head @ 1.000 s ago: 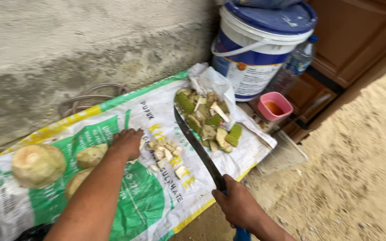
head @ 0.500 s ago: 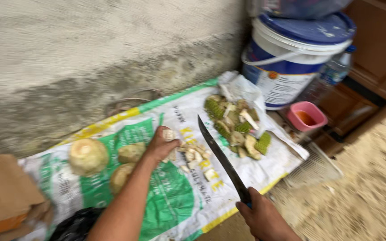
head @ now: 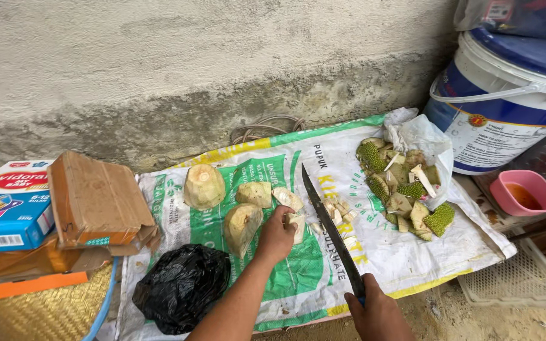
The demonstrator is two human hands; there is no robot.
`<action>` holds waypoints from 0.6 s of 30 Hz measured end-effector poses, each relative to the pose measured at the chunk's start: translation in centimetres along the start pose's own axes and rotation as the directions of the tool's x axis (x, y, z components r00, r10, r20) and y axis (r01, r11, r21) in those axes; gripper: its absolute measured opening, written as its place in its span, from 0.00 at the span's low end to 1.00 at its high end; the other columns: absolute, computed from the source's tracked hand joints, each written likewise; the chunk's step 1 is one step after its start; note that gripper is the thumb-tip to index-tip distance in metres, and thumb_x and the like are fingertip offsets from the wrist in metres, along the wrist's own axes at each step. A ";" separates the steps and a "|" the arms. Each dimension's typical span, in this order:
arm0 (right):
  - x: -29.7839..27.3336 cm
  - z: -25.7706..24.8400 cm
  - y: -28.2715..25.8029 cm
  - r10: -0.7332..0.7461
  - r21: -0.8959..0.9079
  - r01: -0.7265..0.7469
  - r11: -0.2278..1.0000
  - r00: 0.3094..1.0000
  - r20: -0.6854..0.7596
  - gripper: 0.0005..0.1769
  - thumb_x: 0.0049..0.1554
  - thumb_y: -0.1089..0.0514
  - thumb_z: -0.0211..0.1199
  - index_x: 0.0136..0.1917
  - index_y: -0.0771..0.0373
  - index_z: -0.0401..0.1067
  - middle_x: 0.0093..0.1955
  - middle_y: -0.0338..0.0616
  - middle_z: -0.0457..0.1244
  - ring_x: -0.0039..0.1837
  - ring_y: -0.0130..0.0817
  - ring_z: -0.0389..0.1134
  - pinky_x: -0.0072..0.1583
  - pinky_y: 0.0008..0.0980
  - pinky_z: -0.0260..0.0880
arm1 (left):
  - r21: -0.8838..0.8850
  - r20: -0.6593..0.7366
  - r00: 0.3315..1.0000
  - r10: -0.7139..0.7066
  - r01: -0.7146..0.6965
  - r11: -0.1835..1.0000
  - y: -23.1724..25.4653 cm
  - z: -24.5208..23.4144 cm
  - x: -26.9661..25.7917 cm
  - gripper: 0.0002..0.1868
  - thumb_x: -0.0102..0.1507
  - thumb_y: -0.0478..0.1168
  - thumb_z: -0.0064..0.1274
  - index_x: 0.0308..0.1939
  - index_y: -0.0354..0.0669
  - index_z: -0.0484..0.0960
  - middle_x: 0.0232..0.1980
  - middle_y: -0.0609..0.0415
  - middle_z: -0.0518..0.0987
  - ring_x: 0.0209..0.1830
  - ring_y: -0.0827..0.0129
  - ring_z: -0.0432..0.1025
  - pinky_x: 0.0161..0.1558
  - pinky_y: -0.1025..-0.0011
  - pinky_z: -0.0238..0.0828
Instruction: The person cuts a jackfruit into small pieces on a plastic sack using a knife, moving the cut pieces into a pile.
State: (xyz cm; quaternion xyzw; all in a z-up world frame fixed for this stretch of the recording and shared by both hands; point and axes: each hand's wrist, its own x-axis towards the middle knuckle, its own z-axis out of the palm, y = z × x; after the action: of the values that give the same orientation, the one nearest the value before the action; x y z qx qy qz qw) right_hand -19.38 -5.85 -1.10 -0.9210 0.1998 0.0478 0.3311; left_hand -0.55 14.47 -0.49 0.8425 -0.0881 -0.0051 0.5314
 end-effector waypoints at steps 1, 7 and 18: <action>-0.1 0.5 0.0 -0.003 -0.001 0.003 1.000 1.000 0.005 0.20 0.56 0.46 0.64 0.55 0.59 0.65 0.40 0.63 0.71 0.50 0.62 0.74 0.52 0.56 0.74 | 0.001 -0.004 1.000 -0.004 0.004 1.000 0.4 -0.1 -0.7 0.17 0.62 0.36 0.57 0.54 0.45 0.76 0.41 0.45 0.82 0.41 0.55 0.79 0.45 0.60 0.74; -1.2 2.2 -1.3 -0.035 -0.133 0.032 0.991 0.999 -0.020 0.21 0.58 0.47 0.60 0.60 0.55 0.60 0.43 0.60 0.71 0.50 0.62 0.74 0.54 0.60 0.73 | -0.034 -0.074 0.993 0.096 -0.098 0.995 1.3 0.9 -2.7 0.13 0.62 0.35 0.57 0.51 0.43 0.78 0.42 0.44 0.83 0.42 0.53 0.79 0.44 0.59 0.74; -2.0 1.7 -1.3 -0.077 -0.122 0.073 0.990 0.997 -0.025 0.20 0.59 0.49 0.59 0.59 0.57 0.58 0.40 0.64 0.70 0.49 0.66 0.72 0.52 0.62 0.72 | -0.021 -0.007 0.999 0.037 -0.037 0.999 0.4 2.6 -1.8 0.11 0.63 0.35 0.56 0.50 0.46 0.80 0.42 0.45 0.81 0.42 0.54 0.77 0.45 0.60 0.73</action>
State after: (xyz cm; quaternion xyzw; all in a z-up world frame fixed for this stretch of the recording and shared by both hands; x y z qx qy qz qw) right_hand -20.58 -3.20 -1.17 -0.9468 0.1667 0.0339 0.2730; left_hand -2.67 12.22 -1.43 0.8352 -0.1017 0.0067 0.5404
